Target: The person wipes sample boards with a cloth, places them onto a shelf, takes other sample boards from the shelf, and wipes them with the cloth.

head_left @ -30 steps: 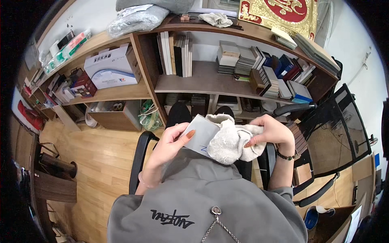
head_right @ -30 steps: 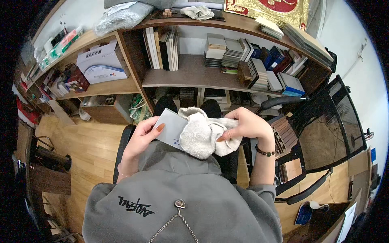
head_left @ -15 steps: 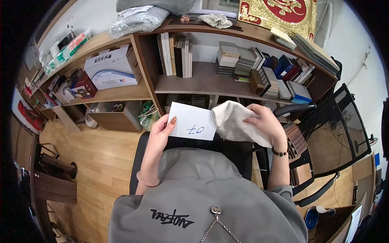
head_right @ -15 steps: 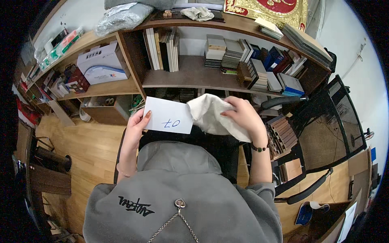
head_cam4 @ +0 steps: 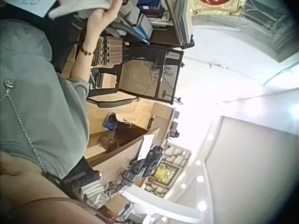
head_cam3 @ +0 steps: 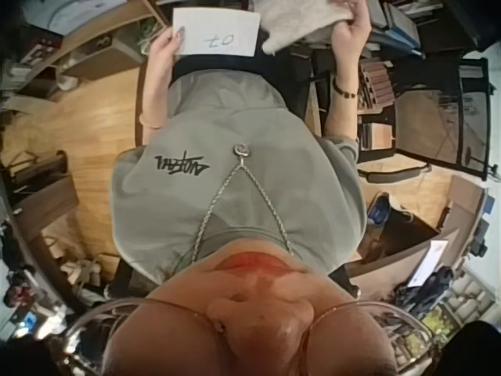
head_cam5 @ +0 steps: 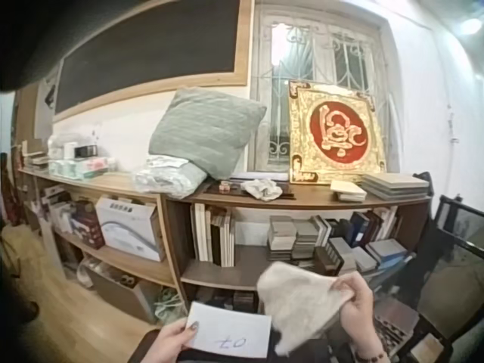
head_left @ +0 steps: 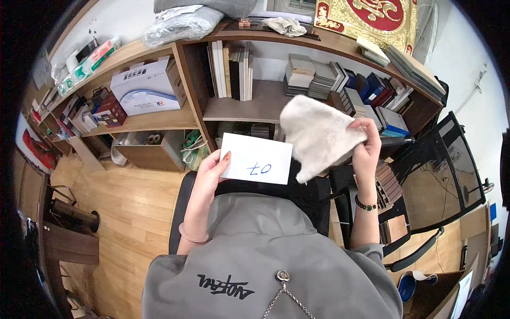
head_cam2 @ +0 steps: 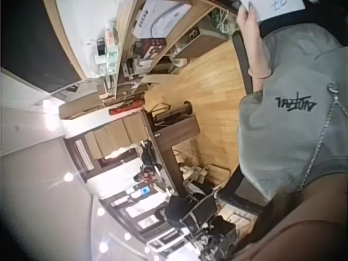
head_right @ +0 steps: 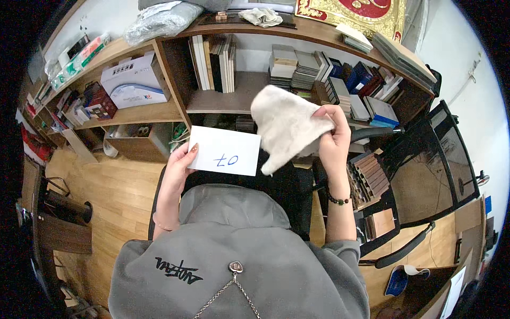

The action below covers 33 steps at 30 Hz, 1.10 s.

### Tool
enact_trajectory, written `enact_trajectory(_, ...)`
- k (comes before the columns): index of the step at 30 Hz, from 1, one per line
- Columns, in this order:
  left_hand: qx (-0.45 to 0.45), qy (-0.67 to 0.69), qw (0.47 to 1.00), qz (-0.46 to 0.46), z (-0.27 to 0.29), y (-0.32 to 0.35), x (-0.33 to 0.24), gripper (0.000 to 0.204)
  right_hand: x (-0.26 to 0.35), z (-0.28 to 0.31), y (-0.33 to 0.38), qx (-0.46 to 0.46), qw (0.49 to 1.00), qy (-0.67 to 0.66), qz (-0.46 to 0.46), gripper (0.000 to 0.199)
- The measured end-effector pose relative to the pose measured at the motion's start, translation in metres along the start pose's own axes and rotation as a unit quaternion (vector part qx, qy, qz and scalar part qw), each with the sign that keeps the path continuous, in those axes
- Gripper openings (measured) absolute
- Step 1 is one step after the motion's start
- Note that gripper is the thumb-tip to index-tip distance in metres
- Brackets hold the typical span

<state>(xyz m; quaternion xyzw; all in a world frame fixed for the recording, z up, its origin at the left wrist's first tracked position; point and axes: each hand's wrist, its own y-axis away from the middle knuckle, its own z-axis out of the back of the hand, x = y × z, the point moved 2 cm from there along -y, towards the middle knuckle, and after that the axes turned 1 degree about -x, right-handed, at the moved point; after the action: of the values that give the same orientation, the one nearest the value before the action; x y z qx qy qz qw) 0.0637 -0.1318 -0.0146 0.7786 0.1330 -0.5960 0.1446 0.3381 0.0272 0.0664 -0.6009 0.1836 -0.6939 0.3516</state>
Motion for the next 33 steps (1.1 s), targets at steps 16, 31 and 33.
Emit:
enact_trajectory(16, -0.019, -0.015, 0.996, -0.088, -0.023, 0.005, -0.002, 0.024, 0.055, 0.000, 0.008, 0.111, 0.867, -0.448, -0.189, 0.050)
enact_trajectory(31, 0.057, -0.021, 0.989, -0.137, -0.047, 0.026, -0.012, 0.017, 0.028, -0.045, 0.023, 0.103, 0.984, 0.142, 0.027, 0.066)
enact_trajectory(33, 0.055, -0.022, 0.989, -0.136, -0.048, 0.027, -0.013, 0.017, 0.032, -0.047, 0.027, 0.266, 0.921, 0.263, 0.113, 0.076)
